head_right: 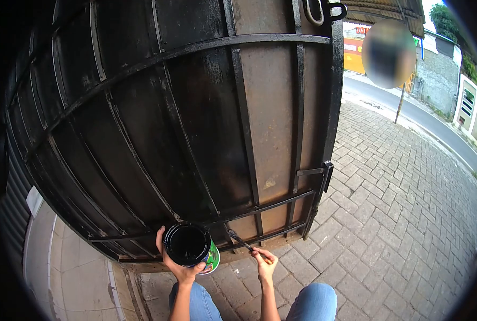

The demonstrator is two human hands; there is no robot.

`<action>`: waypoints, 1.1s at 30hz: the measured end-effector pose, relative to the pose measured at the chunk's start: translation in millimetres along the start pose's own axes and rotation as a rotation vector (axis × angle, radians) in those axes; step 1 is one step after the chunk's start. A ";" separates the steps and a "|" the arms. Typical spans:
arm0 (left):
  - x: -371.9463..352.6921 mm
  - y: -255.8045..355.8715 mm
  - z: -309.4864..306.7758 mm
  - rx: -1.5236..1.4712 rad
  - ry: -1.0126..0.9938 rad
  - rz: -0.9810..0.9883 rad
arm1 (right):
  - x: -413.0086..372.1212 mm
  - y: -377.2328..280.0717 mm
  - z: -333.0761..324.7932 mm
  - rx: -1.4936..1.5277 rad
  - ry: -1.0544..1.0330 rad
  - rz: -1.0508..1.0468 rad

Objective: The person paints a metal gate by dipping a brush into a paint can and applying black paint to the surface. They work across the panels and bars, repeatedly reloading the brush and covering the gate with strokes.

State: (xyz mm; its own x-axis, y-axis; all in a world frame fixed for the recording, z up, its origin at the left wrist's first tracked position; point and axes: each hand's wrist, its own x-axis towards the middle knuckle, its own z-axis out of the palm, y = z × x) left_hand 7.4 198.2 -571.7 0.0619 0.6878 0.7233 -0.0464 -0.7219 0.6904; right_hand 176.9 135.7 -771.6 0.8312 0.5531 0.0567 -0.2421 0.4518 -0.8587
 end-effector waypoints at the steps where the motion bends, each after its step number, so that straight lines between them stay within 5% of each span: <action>1: -0.5 -2.8 -2.2 0.018 -0.009 0.007 | -2.9 -21.0 9.2 -0.131 0.007 0.006; 6: -2.5 -7.2 -2.9 0.059 -0.032 0.032 | -16.6 -96.6 67.8 -0.328 0.020 -0.155; 13: -2.1 -6.1 -1.6 0.022 -0.018 0.007 | -22.5 -36.6 47.3 0.089 0.077 -0.115; 20: 1.0 -4.7 -1.4 0.093 -0.003 0.060 | -26.9 11.6 13.1 -0.179 0.169 0.052; 28: -1.0 -8.6 0.3 0.074 -0.015 0.041 | -24.0 -56.2 62.7 0.030 0.142 -0.073; 33: -1.9 -8.4 -3.6 0.041 -0.021 0.007 | -27.6 -36.4 55.1 0.202 0.148 -0.054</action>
State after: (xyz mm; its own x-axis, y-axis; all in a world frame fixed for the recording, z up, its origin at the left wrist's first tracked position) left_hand 4.1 203.3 -578.9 0.0821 0.6814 0.7273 -0.0064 -0.7294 0.6841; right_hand 135.2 142.6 -713.8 0.9060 0.4232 0.0117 -0.2787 0.6169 -0.7361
